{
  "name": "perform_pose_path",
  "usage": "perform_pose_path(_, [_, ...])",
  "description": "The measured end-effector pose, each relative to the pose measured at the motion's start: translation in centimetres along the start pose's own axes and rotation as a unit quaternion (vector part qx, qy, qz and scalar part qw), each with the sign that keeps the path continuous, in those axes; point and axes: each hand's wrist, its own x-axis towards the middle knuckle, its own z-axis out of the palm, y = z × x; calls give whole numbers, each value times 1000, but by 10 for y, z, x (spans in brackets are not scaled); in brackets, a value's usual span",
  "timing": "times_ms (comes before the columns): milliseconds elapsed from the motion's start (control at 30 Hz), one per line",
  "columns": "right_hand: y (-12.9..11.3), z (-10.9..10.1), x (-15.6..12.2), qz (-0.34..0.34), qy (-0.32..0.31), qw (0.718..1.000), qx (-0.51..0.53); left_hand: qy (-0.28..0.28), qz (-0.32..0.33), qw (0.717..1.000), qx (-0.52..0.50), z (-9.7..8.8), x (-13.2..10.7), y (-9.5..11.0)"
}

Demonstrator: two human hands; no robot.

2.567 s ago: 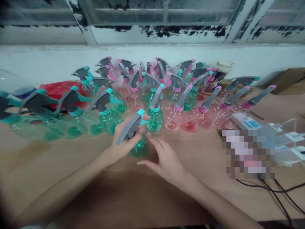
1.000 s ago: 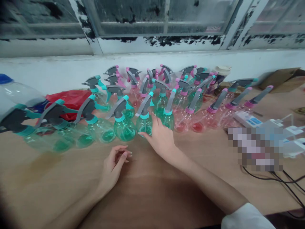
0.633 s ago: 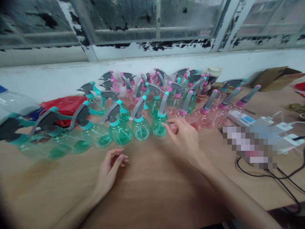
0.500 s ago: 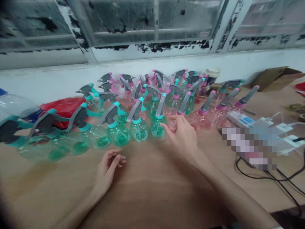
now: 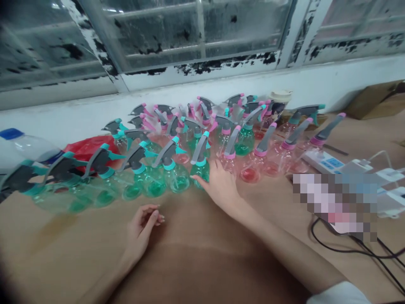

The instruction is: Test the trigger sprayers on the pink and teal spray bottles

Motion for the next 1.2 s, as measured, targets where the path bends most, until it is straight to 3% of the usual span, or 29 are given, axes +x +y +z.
perform_pose_path(200, [0, -11, -15, -43, -6, 999, -24, -31, 46, 997, 58, 20, -9, 17])
perform_pose_path(500, [15, -22, -36, -107, 15, 994, -18, -24, 93, 992, 87, 54, -26, 42])
perform_pose_path(767, [25, -23, -47, -183, 63, 979, 61, 4, 147, 988, 49, 61, -8, 78])
perform_pose_path(1000, [22, -18, -58, -220, 42, 964, 143, -56, 170, 984, 22, 69, 13, 114])
perform_pose_path(1200, [1, -17, -75, -242, -7, 945, 218, -94, 158, 983, -1, 64, 11, 123])
